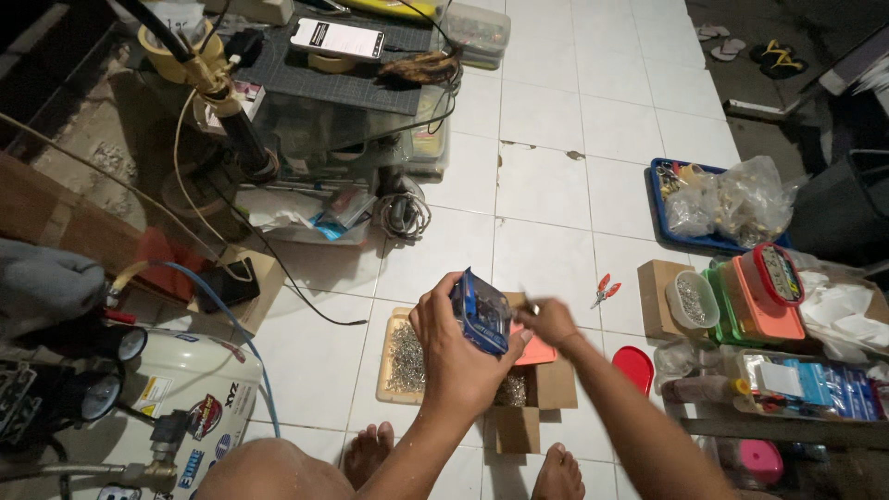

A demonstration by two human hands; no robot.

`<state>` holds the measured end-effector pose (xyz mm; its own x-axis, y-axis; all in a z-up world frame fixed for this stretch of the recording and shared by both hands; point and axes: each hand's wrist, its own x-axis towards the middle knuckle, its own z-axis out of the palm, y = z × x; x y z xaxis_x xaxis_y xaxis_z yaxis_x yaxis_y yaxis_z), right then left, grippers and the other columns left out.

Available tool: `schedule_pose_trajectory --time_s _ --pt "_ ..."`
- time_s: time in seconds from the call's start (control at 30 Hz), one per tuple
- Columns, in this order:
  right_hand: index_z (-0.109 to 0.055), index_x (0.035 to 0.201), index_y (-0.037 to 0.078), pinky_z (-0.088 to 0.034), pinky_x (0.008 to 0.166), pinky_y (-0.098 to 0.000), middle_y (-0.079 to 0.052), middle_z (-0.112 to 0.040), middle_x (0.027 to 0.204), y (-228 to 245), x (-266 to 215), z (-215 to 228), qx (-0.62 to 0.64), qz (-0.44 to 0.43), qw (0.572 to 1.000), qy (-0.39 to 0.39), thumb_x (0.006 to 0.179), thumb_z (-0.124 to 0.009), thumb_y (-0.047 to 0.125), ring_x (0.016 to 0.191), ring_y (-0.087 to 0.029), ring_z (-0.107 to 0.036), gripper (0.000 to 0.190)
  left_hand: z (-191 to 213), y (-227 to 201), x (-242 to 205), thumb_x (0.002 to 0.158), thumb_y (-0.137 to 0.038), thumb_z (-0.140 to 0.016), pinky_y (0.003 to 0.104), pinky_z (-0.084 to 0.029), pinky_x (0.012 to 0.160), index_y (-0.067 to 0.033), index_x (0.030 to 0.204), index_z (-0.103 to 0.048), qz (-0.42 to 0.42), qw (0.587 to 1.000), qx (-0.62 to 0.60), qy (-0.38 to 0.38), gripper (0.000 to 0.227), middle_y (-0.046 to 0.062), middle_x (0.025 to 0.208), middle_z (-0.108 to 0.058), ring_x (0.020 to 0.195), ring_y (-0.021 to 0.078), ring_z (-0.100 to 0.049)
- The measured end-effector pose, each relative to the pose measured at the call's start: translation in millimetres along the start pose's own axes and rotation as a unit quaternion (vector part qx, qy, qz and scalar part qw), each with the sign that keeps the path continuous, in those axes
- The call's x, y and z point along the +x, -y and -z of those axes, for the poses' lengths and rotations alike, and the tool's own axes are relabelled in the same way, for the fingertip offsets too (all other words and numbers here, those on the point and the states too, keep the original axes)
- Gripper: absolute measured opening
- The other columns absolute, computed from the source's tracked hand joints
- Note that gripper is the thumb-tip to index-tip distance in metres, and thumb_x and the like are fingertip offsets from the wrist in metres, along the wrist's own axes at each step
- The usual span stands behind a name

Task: The person picks up small metal components, uses pliers to squeeze or join them, and places the finished pieces into a cardboard box.

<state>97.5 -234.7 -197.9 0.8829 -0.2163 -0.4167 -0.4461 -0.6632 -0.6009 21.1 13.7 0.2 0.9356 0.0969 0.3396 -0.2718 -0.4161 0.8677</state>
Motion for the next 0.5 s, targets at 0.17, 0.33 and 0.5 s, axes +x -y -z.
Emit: schedule_pose_trajectory --time_s 0.17,0.33,0.5 --pt "-0.079 0.093 0.002 -0.049 0.059 -0.0265 -0.008 -0.072 0.075 162.2 -123.1 111.1 0.186 0.112 0.976 0.010 0.089 -0.078 0.018 0.065 -0.014 -0.058 0.017 -2.8 -1.8 0.6 0.056 -0.037 -0.098 0.048 -0.030 0.111 -0.0088 0.138 -0.047 0.028 0.999 0.010 0.029 0.101 0.013 0.131 -0.057 0.123 0.0329 -0.049" --pt "-0.081 0.104 0.006 -0.063 0.086 -0.0239 -0.006 -0.084 0.097 192.4 -187.1 131.5 0.106 0.308 0.944 0.050 0.086 -0.077 0.011 0.090 -0.011 -0.076 0.019 -6.5 -9.4 -4.1 0.056 -0.021 -0.094 0.047 -0.034 0.110 -0.0065 0.141 -0.043 0.030 0.998 0.013 0.053 0.100 0.017 0.131 -0.053 0.123 0.0352 -0.044" --pt "-0.077 0.086 0.014 -0.041 0.054 -0.0264 0.004 -0.060 0.069 205.2 -214.5 131.4 -0.088 0.402 0.910 -0.046 0.091 -0.073 0.015 0.057 -0.011 -0.052 0.007 -3.6 -19.1 -6.4 0.054 -0.040 -0.100 0.049 -0.041 0.106 -0.0140 0.147 -0.037 0.096 0.990 -0.033 0.103 0.115 0.014 0.134 -0.046 0.127 0.0344 -0.041"
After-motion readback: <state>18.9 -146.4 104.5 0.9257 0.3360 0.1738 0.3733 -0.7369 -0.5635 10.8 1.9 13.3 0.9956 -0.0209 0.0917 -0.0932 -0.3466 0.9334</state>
